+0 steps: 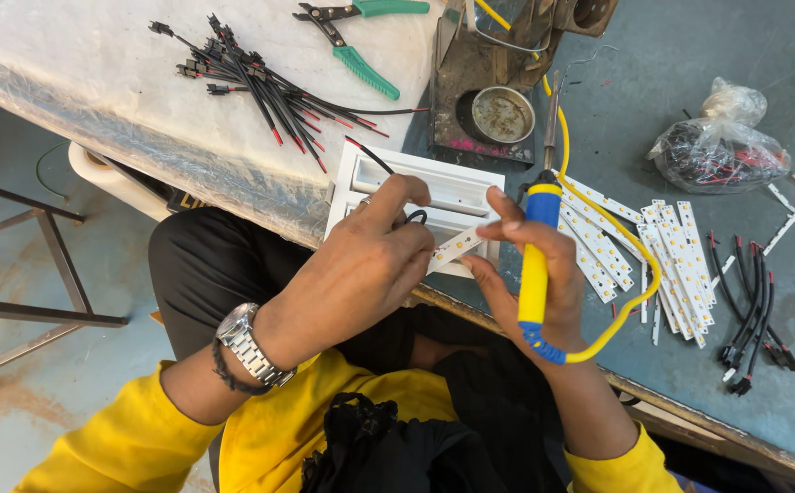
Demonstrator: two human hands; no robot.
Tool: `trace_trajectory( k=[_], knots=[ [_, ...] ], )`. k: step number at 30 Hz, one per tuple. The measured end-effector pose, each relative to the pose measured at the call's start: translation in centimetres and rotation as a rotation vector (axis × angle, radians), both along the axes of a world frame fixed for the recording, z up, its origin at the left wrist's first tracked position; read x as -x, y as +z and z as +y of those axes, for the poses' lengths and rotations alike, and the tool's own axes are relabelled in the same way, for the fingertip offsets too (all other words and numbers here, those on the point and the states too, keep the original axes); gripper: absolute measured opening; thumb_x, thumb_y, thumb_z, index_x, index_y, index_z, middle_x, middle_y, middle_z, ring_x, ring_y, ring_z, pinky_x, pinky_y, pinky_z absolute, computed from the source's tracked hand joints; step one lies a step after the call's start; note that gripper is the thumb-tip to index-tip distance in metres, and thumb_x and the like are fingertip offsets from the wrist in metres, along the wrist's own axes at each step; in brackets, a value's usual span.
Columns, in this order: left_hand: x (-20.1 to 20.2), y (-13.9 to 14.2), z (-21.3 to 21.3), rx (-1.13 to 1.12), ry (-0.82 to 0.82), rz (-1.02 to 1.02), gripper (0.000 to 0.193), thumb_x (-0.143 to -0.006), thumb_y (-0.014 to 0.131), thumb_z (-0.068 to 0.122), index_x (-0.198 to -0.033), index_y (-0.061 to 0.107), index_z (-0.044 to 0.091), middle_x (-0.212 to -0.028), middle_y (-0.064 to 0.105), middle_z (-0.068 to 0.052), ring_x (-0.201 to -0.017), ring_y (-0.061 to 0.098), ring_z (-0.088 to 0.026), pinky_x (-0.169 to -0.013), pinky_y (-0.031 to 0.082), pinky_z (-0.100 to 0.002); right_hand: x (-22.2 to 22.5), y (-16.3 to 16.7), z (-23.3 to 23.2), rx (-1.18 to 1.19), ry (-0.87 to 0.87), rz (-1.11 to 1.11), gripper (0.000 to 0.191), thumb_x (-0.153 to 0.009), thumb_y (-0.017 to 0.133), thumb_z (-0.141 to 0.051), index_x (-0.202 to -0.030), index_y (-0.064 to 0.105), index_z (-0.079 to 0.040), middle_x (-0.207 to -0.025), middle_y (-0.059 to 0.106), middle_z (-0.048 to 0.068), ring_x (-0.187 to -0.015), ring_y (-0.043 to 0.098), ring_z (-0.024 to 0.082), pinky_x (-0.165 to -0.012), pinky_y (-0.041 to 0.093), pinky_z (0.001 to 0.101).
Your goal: The person solders wires to LED strip modules using a soldering iron and solder. They repeatedly tin wire ends, apply solder to contact points on the strips, and place finished units into a white tray.
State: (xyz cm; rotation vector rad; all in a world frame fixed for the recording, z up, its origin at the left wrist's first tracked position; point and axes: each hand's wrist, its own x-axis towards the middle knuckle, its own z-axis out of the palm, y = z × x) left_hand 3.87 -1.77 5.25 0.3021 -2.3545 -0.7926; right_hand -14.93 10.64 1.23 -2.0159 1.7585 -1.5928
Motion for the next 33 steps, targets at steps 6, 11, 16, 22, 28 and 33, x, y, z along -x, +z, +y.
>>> trace_trajectory(
  k=[6, 11, 16, 22, 28, 33],
  knots=[
    [0.4, -0.1, -0.3, -0.043, 0.000, 0.003, 0.007, -0.088, 0.069, 0.004, -0.090, 0.067, -0.003, -0.124, 0.052, -0.018, -0.085, 0.067, -0.027, -0.080, 0.054, -0.041, 0.5, 1.6, 0.2, -0.122, 0.060, -0.039, 0.052, -0.093, 0.073, 0.010, -0.131, 0.039, -0.006, -0.144, 0.061, 0.023, -0.120, 0.073, 0.027, -0.101, 0.061, 0.0354],
    [0.5, 0.0, -0.7, -0.028, -0.002, -0.018, 0.007, -0.089, 0.068, 0.004, -0.089, 0.067, -0.002, -0.123, 0.053, -0.017, -0.086, 0.068, -0.028, -0.080, 0.054, -0.041, 1.2, 2.6, 0.0, -0.196, 0.079, -0.041, 0.051, -0.094, 0.070, 0.011, -0.132, 0.041, -0.007, -0.143, 0.064, 0.022, -0.114, 0.076, 0.024, -0.096, 0.061, 0.0332],
    [0.7, -0.1, -0.7, -0.007, 0.014, -0.035, 0.007, -0.091, 0.067, 0.005, -0.092, 0.067, -0.003, -0.122, 0.053, -0.017, -0.085, 0.067, -0.032, -0.080, 0.053, -0.043, 2.0, 3.0, -0.5, -0.227, 0.092, -0.073, 0.057, -0.089, 0.075, 0.010, -0.132, 0.042, -0.008, -0.143, 0.063, 0.023, -0.105, 0.077, 0.022, -0.090, 0.062, 0.0312],
    [0.6, 0.4, -1.0, -0.009, 0.011, -0.044, 0.006, -0.089, 0.066, 0.003, -0.092, 0.067, -0.002, -0.122, 0.056, -0.017, -0.085, 0.067, -0.036, -0.078, 0.053, -0.044, 2.3, 3.3, -0.6, -0.218, 0.133, -0.025, 0.061, -0.084, 0.079, 0.010, -0.131, 0.043, -0.008, -0.143, 0.062, 0.024, -0.104, 0.076, 0.020, -0.091, 0.059, 0.0319],
    [0.6, 0.5, -0.8, 0.028, 0.122, -0.067, 0.007, -0.088, 0.069, 0.006, -0.091, 0.067, -0.001, -0.116, 0.059, -0.014, -0.083, 0.066, -0.036, -0.075, 0.052, -0.044, 1.5, 2.4, -0.9, -0.190, 0.128, -0.096, 0.060, -0.087, 0.077, 0.011, -0.131, 0.041, -0.007, -0.147, 0.059, 0.025, -0.103, 0.076, 0.019, -0.091, 0.061, 0.0295],
    [0.7, 0.1, -0.5, -0.013, 0.191, -0.051, 0.006, -0.081, 0.073, 0.010, -0.085, 0.070, 0.006, -0.111, 0.061, -0.012, -0.099, 0.063, -0.035, -0.082, 0.051, -0.043, 1.0, 1.8, -0.8, -0.161, 0.097, -0.105, 0.060, -0.088, 0.076, 0.012, -0.131, 0.039, -0.007, -0.149, 0.058, 0.026, -0.104, 0.076, 0.020, -0.092, 0.060, 0.0301]
  ],
)
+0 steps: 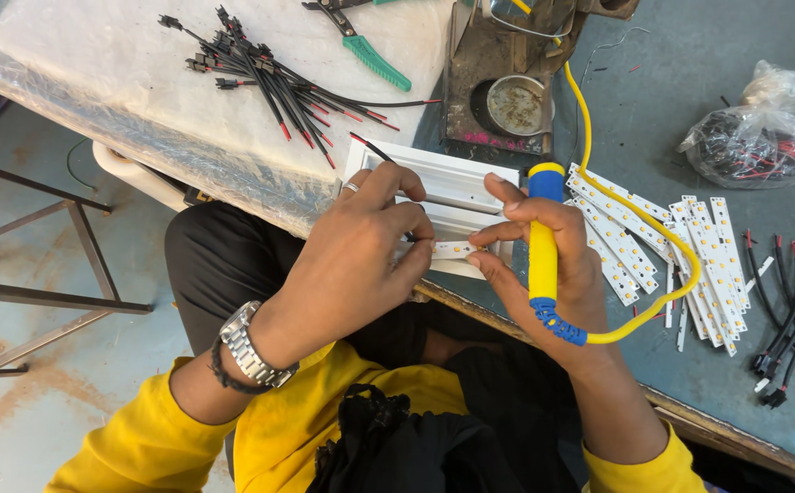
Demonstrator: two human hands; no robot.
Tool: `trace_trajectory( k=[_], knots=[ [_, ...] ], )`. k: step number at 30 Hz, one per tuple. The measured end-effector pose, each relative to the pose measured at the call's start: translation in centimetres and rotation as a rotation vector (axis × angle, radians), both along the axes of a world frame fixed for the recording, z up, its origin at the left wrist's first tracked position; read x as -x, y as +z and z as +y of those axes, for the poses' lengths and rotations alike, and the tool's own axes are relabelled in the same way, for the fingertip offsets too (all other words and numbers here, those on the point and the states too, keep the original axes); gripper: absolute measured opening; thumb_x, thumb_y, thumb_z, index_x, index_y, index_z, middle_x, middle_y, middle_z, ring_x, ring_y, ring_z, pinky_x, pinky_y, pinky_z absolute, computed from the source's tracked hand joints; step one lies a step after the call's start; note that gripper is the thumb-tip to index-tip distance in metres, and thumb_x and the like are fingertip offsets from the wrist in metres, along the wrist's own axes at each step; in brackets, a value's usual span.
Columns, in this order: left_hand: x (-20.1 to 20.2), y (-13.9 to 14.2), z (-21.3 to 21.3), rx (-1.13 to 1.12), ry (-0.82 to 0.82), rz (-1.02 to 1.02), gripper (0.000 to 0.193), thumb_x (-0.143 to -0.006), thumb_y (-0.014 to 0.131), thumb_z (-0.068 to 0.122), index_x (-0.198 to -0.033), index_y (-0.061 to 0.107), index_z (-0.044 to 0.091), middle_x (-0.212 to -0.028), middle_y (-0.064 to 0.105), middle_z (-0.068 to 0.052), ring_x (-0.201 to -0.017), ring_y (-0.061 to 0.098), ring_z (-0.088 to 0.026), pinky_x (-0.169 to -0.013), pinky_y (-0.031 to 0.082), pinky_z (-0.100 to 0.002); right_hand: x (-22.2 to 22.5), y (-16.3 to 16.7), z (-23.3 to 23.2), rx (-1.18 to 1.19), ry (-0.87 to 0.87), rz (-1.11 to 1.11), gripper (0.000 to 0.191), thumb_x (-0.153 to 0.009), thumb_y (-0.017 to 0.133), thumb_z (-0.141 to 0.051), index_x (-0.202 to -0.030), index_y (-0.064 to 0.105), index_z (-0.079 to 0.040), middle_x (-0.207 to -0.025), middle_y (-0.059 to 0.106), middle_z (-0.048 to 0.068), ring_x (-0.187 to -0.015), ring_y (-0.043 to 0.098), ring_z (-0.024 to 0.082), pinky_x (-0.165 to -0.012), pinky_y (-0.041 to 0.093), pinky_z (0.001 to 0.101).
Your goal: The person solders wires to LED strip modules using a soldering iron and solder. They repeatedly tin wire ends, apply solder to contact points on the strips, and place finished units into a white tray.
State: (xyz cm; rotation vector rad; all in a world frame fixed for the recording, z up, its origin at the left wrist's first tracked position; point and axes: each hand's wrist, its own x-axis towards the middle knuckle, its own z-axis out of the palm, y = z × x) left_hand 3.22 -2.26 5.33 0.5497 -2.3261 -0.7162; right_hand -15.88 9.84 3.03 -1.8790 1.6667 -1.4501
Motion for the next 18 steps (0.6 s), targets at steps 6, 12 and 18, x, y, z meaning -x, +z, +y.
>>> trace_trajectory(
  k=[6, 12, 18],
  knots=[
    [0.1, 0.0, -0.7, -0.075, -0.063, -0.017, 0.007, -0.079, 0.075, 0.013, -0.080, 0.073, 0.007, -0.109, 0.063, -0.013, -0.105, 0.058, -0.036, -0.089, 0.048, -0.043, 0.0, -0.1, 0.0, 0.010, -0.016, 0.031, 0.063, -0.087, 0.078, 0.012, -0.131, 0.038, -0.007, -0.150, 0.056, 0.026, -0.103, 0.075, 0.019, -0.095, 0.058, 0.0309],
    [0.6, -0.6, -1.5, -0.107, -0.113, -0.028, 0.010, -0.077, 0.075, 0.016, -0.074, 0.073, 0.006, -0.107, 0.068, -0.013, -0.091, 0.064, -0.030, -0.101, 0.046, -0.045, 0.2, -0.5, 0.5, 0.012, 0.031, -0.056, 0.065, -0.088, 0.078, 0.014, -0.133, 0.038, -0.009, -0.153, 0.054, 0.025, -0.106, 0.073, 0.020, -0.099, 0.057, 0.0315],
    [0.6, -0.9, -1.7, -0.053, -0.121, -0.043, 0.010, -0.074, 0.075, 0.015, -0.073, 0.072, 0.006, -0.095, 0.070, -0.007, -0.088, 0.060, -0.031, -0.084, 0.049, -0.040, 0.7, -1.7, 0.7, 0.021, 0.072, -0.126, 0.070, -0.088, 0.080, 0.017, -0.136, 0.036, -0.010, -0.151, 0.051, 0.023, -0.105, 0.072, 0.019, -0.093, 0.058, 0.0281]
  ],
)
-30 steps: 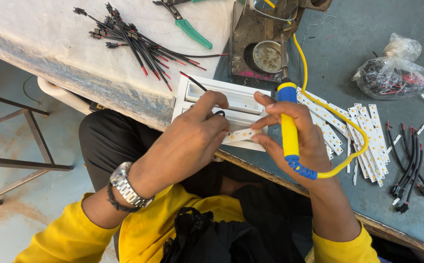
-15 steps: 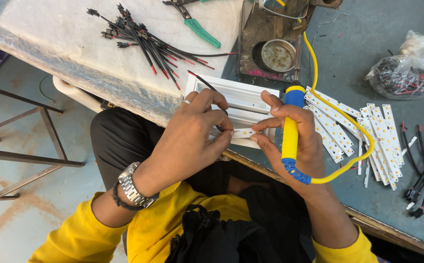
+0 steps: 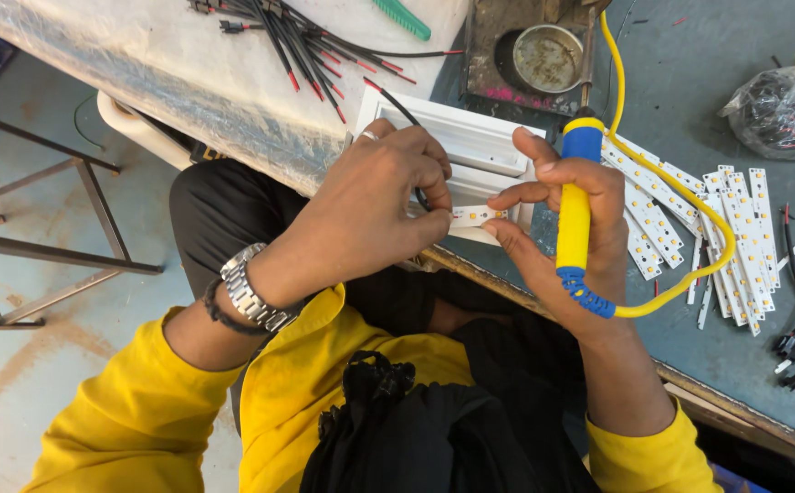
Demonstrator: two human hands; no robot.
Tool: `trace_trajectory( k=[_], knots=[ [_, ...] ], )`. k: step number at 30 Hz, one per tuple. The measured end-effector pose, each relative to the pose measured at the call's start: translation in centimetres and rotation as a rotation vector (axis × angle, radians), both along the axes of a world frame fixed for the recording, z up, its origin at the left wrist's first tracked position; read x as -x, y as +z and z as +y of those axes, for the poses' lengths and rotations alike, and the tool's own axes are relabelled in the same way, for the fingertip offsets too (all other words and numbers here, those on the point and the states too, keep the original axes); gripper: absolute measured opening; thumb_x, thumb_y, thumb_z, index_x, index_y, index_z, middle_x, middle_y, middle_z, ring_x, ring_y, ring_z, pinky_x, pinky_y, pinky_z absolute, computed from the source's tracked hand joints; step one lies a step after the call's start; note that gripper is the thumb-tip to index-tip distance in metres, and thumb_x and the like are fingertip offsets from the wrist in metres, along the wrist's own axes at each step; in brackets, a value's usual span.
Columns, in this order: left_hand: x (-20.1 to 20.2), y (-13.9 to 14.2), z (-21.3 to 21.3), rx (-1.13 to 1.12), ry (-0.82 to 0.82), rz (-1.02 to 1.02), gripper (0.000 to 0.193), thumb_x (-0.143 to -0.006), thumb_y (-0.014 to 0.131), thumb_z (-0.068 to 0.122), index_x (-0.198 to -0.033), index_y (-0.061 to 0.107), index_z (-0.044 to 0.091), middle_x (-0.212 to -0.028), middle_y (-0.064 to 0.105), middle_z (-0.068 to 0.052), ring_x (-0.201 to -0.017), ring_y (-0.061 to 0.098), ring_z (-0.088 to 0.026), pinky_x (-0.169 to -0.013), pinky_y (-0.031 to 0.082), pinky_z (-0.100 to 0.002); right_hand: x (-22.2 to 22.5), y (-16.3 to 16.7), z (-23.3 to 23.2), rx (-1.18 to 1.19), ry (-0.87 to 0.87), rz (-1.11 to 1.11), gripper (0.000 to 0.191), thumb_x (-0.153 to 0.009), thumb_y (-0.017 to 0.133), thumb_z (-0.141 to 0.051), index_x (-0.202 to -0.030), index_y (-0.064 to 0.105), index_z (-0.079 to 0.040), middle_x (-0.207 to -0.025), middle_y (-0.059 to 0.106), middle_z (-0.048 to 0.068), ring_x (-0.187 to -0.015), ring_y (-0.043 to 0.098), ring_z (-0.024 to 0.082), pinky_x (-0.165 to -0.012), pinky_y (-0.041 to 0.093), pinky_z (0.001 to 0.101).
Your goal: The person solders wires to LED strip modules using a soldering iron and solder. They repeatedly tin wire ends, apply solder to contact points on the strips, and place finished units into a white tray.
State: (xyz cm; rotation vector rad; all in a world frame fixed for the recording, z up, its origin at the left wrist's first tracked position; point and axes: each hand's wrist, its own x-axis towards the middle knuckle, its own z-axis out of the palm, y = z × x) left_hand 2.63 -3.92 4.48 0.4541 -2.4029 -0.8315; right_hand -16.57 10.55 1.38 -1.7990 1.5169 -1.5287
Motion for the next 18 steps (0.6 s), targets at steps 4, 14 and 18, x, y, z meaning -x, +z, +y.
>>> trace_trajectory(
  k=[4, 14, 18],
  knots=[
    [0.37, 0.21, 0.11, 0.028, -0.003, 0.001, 0.010, -0.072, 0.075, 0.016, -0.068, 0.071, 0.008, -0.094, 0.070, -0.007, -0.089, 0.059, -0.031, -0.083, 0.048, -0.040, 0.23, -0.24, 0.04, 0.006, 0.014, -0.030, 0.070, -0.089, 0.081, 0.018, -0.134, 0.035, -0.011, -0.154, 0.051, 0.023, -0.106, 0.072, 0.019, -0.094, 0.057, 0.0274],
    [-0.07, -0.07, -0.03, -0.013, 0.043, -0.100, 0.010, -0.067, 0.077, 0.021, -0.061, 0.072, 0.015, -0.095, 0.068, 0.003, -0.098, 0.055, -0.023, -0.084, 0.031, -0.041, -0.30, -0.45, 0.39, -0.005, -0.025, -0.038, 0.073, -0.086, 0.080, 0.019, -0.135, 0.035, -0.012, -0.157, 0.048, 0.026, -0.103, 0.072, 0.021, -0.076, 0.048, 0.0212],
    [0.04, -0.08, -0.20, -0.024, 0.023, -0.098, 0.009, -0.067, 0.077, 0.023, -0.063, 0.074, 0.016, -0.100, 0.069, 0.004, -0.103, 0.054, -0.022, -0.084, 0.031, -0.040, -0.12, -0.73, -0.06, 0.022, -0.035, -0.065, 0.069, -0.085, 0.079, 0.017, -0.131, 0.036, -0.011, -0.156, 0.050, 0.027, -0.106, 0.072, 0.022, -0.087, 0.056, 0.0267]
  ],
)
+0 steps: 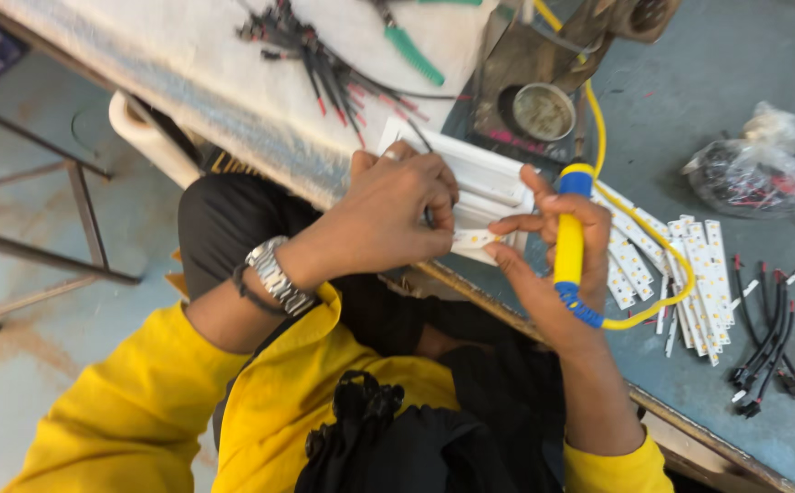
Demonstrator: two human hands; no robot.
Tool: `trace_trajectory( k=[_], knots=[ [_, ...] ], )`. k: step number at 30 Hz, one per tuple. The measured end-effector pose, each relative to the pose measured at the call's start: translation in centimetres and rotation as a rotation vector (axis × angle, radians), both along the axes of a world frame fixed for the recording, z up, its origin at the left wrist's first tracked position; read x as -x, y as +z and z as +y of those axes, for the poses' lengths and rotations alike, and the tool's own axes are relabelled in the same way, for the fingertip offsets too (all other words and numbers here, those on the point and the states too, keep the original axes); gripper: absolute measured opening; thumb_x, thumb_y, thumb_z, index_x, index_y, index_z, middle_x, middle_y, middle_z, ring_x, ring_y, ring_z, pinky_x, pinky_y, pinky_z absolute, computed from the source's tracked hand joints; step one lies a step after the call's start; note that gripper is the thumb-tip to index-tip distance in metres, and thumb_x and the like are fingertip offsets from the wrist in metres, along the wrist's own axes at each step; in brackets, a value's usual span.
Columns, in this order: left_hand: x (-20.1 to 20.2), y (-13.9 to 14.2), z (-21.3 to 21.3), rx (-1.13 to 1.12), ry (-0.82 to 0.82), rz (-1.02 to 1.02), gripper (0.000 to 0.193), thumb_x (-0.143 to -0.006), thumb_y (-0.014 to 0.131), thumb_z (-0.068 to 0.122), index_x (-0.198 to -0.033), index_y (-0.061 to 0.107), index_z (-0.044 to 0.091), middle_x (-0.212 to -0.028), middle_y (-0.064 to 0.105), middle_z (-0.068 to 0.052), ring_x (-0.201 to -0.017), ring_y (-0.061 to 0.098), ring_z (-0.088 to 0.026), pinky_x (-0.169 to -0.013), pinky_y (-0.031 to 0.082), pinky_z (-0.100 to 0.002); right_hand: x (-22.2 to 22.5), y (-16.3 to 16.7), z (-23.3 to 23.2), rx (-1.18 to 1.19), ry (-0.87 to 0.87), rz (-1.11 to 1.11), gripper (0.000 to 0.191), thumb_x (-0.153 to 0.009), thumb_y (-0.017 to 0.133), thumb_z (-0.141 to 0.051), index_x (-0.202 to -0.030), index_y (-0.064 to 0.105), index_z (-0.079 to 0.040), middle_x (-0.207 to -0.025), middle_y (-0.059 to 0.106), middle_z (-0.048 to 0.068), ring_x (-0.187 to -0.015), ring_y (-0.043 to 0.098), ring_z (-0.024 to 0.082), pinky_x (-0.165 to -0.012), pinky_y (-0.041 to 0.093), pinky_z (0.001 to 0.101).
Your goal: The person solders wires to LED strip modules using a soldering iron and solder. They repeatedly tin wire ends, apply solder to contact points on the strips, and place finished units into a white tray.
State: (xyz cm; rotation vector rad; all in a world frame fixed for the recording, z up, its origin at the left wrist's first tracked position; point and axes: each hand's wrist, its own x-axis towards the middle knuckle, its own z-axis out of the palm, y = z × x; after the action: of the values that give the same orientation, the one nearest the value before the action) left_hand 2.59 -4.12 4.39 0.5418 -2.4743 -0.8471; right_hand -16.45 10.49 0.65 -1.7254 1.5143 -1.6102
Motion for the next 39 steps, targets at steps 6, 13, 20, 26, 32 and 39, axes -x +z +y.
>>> trace_trajectory(
  k=[6, 13, 20, 26, 32, 39],
  knots=[
    [0.2, 0.1, -0.1, -0.032, -0.013, -0.034, 0.010, -0.068, 0.077, 0.026, -0.066, 0.075, 0.015, -0.104, 0.069, 0.004, -0.103, 0.055, -0.021, -0.085, 0.029, -0.041, 0.3, -0.6, 0.1, 0.027, -0.008, 0.051, 0.067, -0.085, 0.079, 0.014, -0.129, 0.035, -0.010, -0.154, 0.050, 0.027, -0.106, 0.073, 0.022, -0.093, 0.054, 0.0286],
    [0.7, 0.0, 0.1, -0.017, 0.035, -0.047, 0.010, -0.068, 0.075, 0.024, -0.065, 0.074, 0.015, -0.104, 0.070, 0.004, -0.102, 0.056, -0.022, -0.085, 0.030, -0.041, 0.4, -0.8, 0.0, 0.025, 0.019, 0.006, 0.065, -0.087, 0.078, 0.013, -0.129, 0.035, -0.010, -0.154, 0.052, 0.027, -0.106, 0.073, 0.022, -0.093, 0.057, 0.0291],
    [1.1, 0.0, 0.3, -0.041, 0.055, -0.063, 0.011, -0.068, 0.075, 0.024, -0.065, 0.073, 0.013, -0.101, 0.070, 0.003, -0.098, 0.057, -0.022, -0.087, 0.031, -0.041, 0.4, -0.5, 0.2, 0.005, 0.028, -0.014, 0.064, -0.087, 0.077, 0.015, -0.130, 0.035, -0.010, -0.153, 0.052, 0.025, -0.108, 0.073, 0.024, -0.091, 0.060, 0.0299],
    [1.3, 0.4, -0.1, -0.026, 0.030, -0.086, 0.011, -0.067, 0.075, 0.024, -0.064, 0.074, 0.014, -0.102, 0.070, 0.003, -0.103, 0.055, -0.025, -0.086, 0.032, -0.042, 0.5, -0.4, 0.1, 0.008, 0.022, 0.003, 0.066, -0.085, 0.078, 0.016, -0.129, 0.036, -0.010, -0.152, 0.052, 0.024, -0.108, 0.074, 0.024, -0.090, 0.059, 0.0298],
    [1.6, 0.7, -0.1, -0.037, 0.053, -0.156, 0.012, -0.066, 0.075, 0.026, -0.062, 0.074, 0.014, -0.101, 0.070, 0.005, -0.103, 0.055, -0.024, -0.086, 0.033, -0.042, 0.4, -0.4, 0.0, 0.014, 0.039, -0.018, 0.066, -0.086, 0.077, 0.017, -0.130, 0.035, -0.010, -0.153, 0.052, 0.024, -0.109, 0.073, 0.024, -0.092, 0.061, 0.0305],
    [1.9, 0.7, 0.0, -0.041, 0.076, -0.178, 0.014, -0.064, 0.076, 0.027, -0.059, 0.073, 0.015, -0.098, 0.069, 0.005, -0.103, 0.056, -0.024, -0.087, 0.033, -0.043, 0.3, -0.1, 0.2, 0.011, 0.017, 0.033, 0.066, -0.087, 0.077, 0.017, -0.130, 0.035, -0.010, -0.153, 0.052, 0.024, -0.109, 0.074, 0.025, -0.091, 0.058, 0.0313]
  ],
)
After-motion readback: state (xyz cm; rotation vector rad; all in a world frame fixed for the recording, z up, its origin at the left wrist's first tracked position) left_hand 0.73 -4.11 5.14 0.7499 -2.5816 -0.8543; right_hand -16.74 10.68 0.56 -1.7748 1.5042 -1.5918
